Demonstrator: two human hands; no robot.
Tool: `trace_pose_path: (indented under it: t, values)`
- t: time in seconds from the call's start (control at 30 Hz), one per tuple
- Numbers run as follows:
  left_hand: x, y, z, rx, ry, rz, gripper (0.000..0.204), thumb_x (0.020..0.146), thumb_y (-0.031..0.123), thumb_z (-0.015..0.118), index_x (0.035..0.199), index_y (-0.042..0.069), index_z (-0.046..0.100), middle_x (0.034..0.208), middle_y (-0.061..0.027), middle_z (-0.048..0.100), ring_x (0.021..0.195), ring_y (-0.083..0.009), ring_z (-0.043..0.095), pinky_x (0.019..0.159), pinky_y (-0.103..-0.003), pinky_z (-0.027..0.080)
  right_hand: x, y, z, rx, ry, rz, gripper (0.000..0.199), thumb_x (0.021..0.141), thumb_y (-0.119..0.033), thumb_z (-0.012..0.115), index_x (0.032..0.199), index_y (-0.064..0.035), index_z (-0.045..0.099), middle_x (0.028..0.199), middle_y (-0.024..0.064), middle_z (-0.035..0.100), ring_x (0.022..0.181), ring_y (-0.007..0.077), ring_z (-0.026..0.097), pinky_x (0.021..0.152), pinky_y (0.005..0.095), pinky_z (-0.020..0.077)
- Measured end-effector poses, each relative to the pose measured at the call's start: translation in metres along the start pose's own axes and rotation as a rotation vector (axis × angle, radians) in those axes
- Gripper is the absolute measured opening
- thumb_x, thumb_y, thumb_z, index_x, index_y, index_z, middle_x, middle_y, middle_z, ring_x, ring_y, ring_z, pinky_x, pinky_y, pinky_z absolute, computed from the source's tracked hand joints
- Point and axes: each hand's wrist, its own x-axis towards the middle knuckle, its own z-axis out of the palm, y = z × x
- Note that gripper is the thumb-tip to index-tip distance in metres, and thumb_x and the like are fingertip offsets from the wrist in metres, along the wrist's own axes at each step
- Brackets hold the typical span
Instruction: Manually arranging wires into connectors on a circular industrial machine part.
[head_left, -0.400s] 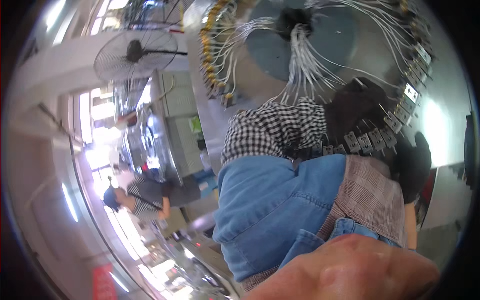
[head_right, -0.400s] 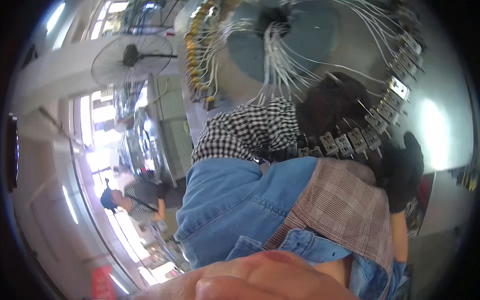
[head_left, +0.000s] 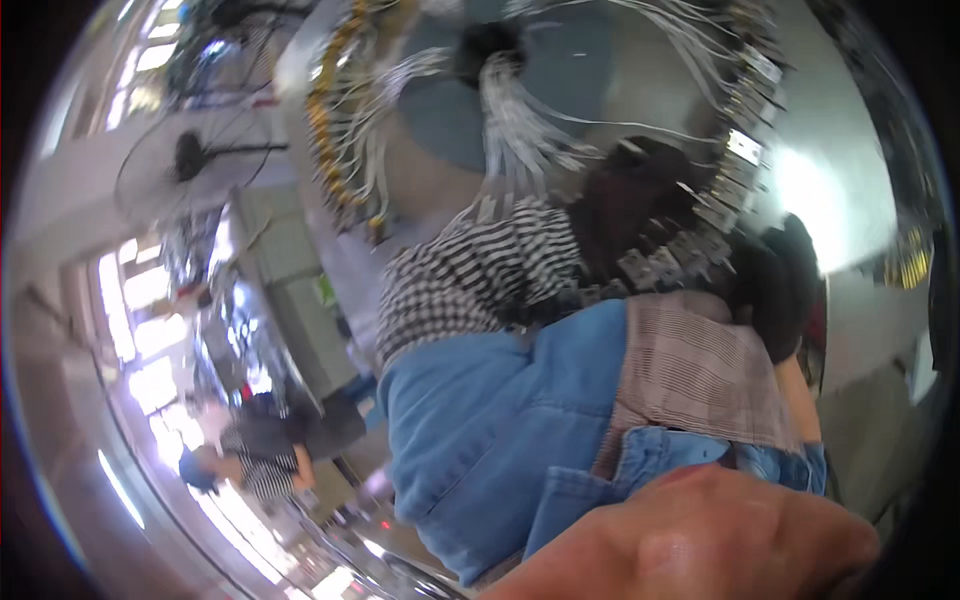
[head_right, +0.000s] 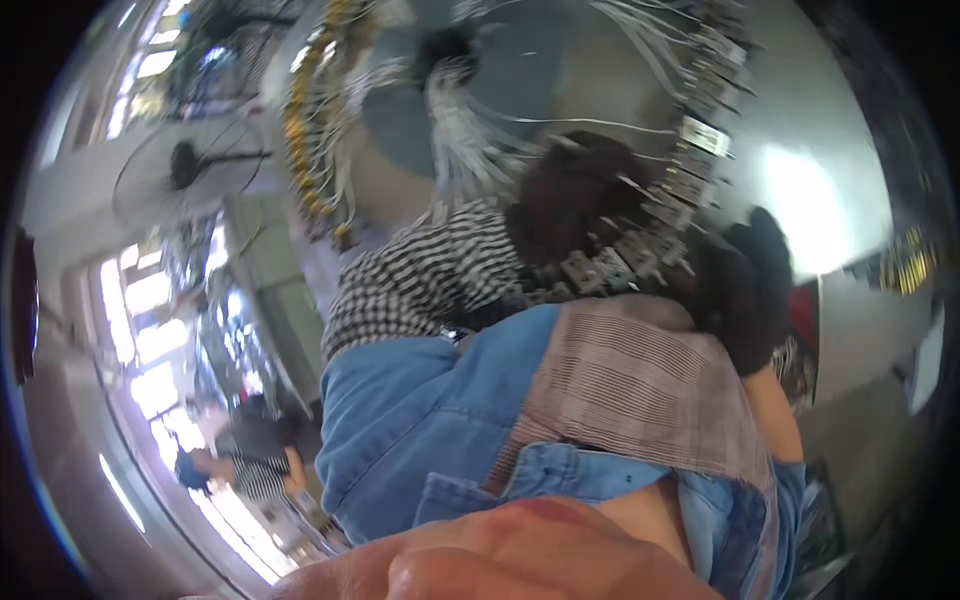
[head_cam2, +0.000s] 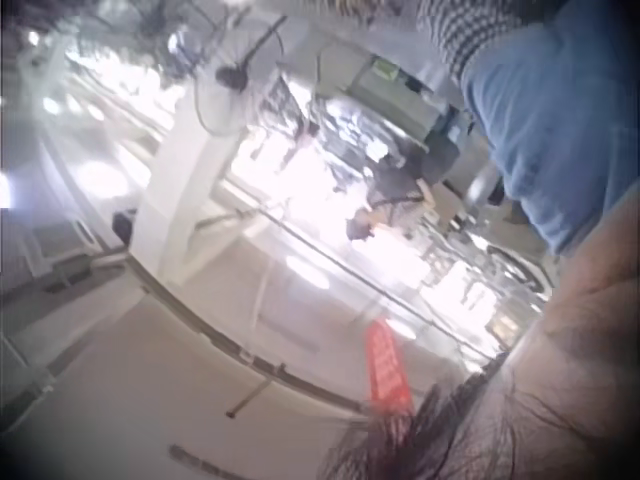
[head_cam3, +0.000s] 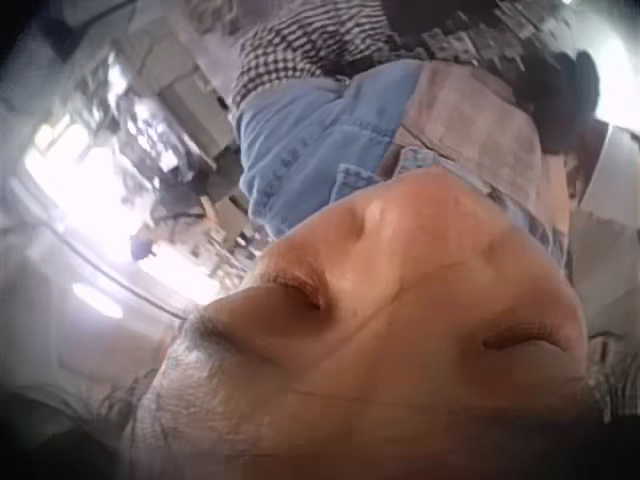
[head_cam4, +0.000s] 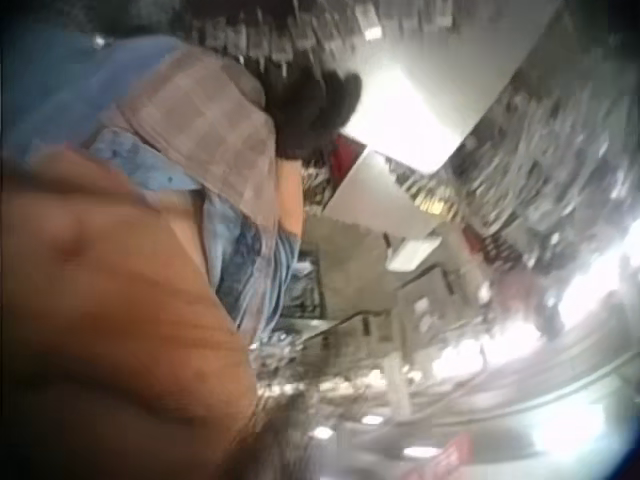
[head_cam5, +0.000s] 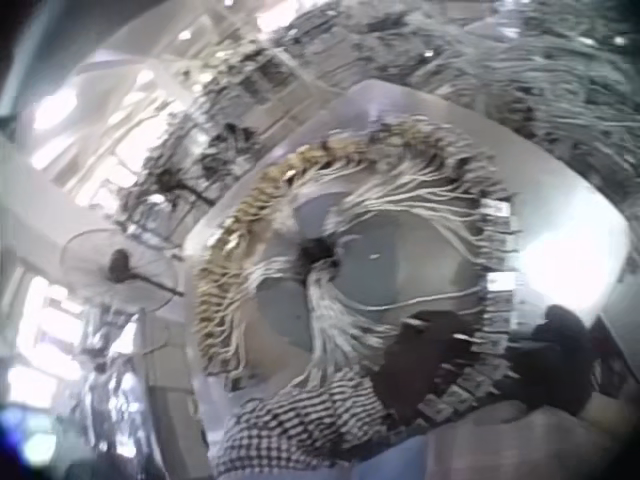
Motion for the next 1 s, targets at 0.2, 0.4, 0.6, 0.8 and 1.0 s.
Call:
trace_pose_path:
  t: [0.2,0.4,0.6,0.8,1.0]
  values:
    - [0.012,-0.004,0.010,-0.816,0.042,-0.133,0.028,0.090,0.019,0.054,0.111,0.001,0.049,0.106,-0.0189,0.057,0.097,-0.0352,0.061,0.078,-0.047,0.054,-0.015,0.009,0.012,0.043,0.049,0.150,0.047,0.062,-0.025,0.082,0.096,-0.0015,0.059,0.107,0.0189,0.058,0.094,0.0341,0.060,0.077,0.0402,0.0517]
    - [0.016,-0.009,0.011,-0.896,0.036,-0.088,0.025,0.091,0.018,0.053,0.109,0.001,0.049,0.103,-0.0208,0.058,0.091,-0.0367,0.062,0.075,-0.049,0.055,-0.011,0.011,0.004,-0.034,-0.095,0.243,0.057,0.062,-0.028,0.082,0.104,-0.0004,0.056,0.107,0.0178,0.059,0.094,0.0336,0.060,0.078,0.0396,0.0507]
    - [0.006,-0.011,0.001,0.431,0.026,0.220,0.019,0.087,0.014,0.054,0.106,0.009,0.057,0.102,-0.0100,0.060,0.087,-0.0274,0.062,0.077,-0.038,0.055,-0.018,0.017,0.010,-0.061,-0.070,0.137,0.054,0.070,-0.016,0.077,0.116,-0.0006,0.054,0.102,0.0163,0.061,0.086,0.0299,0.060,0.076,0.0359,0.0491]
    - [0.026,-0.063,0.009,0.495,0.251,0.462,0.026,0.084,0.014,0.055,0.110,0.015,0.059,0.106,-0.0075,0.059,0.100,-0.0236,0.057,0.085,-0.035,0.051,-0.039,0.030,0.024,-0.260,-0.263,0.158,0.035,0.070,-0.014,0.067,0.105,-0.0175,0.065,0.108,0.0152,0.060,0.101,0.0317,0.058,0.086,0.0371,0.0480]
    - [0.021,-0.061,0.009,0.454,0.273,0.421,0.027,0.083,0.015,0.056,0.110,0.016,0.060,0.107,-0.0067,0.059,0.103,-0.0221,0.056,0.087,-0.034,0.049,-0.040,0.043,0.032,-0.141,-0.399,0.286,0.038,0.072,-0.013,0.063,0.110,-0.0172,0.063,0.115,0.0163,0.058,0.106,0.0316,0.056,0.088,0.0385,0.0469]
